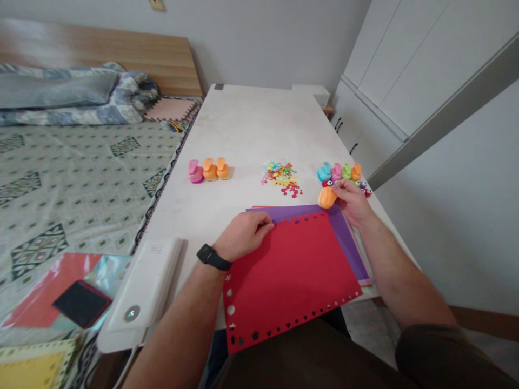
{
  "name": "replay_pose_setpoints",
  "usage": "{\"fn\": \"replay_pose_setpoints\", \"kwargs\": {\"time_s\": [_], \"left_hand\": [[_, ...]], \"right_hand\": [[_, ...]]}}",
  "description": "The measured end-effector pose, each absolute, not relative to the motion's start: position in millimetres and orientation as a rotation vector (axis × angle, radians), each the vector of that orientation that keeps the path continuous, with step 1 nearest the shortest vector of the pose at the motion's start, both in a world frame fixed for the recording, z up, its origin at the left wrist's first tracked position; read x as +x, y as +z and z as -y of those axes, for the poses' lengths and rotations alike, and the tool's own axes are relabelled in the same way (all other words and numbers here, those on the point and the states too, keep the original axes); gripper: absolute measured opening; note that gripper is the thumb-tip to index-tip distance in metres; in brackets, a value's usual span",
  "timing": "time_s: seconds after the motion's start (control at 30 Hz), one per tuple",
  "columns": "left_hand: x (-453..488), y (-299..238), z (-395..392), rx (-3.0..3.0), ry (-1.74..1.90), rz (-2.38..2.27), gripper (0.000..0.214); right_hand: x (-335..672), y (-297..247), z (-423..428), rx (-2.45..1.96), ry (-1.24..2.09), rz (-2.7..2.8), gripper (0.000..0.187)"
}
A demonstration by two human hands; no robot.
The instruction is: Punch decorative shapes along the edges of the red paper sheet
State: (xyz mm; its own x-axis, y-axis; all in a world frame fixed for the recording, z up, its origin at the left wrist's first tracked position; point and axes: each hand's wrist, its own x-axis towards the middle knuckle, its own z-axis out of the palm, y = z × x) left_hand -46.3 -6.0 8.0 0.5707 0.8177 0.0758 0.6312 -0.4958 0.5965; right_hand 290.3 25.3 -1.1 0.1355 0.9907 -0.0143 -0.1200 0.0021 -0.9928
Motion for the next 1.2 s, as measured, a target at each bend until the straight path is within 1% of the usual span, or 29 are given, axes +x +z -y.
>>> {"fn": "replay_pose_setpoints", "kwargs": {"time_s": [0.37,0.63,0.77,0.9,1.2], "left_hand": [[-46,11,8,2.293,0.455,-1.130,0.022],[-45,10,9,2.301,0.437,-1.075,0.019],[-45,9,10,2.307,0.442,-1.080,0.018],[-45,8,10,2.313,0.441,-1.080,0.018],[-44,8,11,2.319,0.438,-1.088,0.019]], "right_hand": [[288,5,-24,-1.174,1.102,1.029,0.038],[270,6,-18,-1.047,1.099,1.179,0.040],[257,4,-19,-1.078,1.144,1.330,0.046],[250,4,-22,-1.130,1.075,1.367,0.043],[253,-13,-26,-1.211,1.076,1.463,0.041]]}}
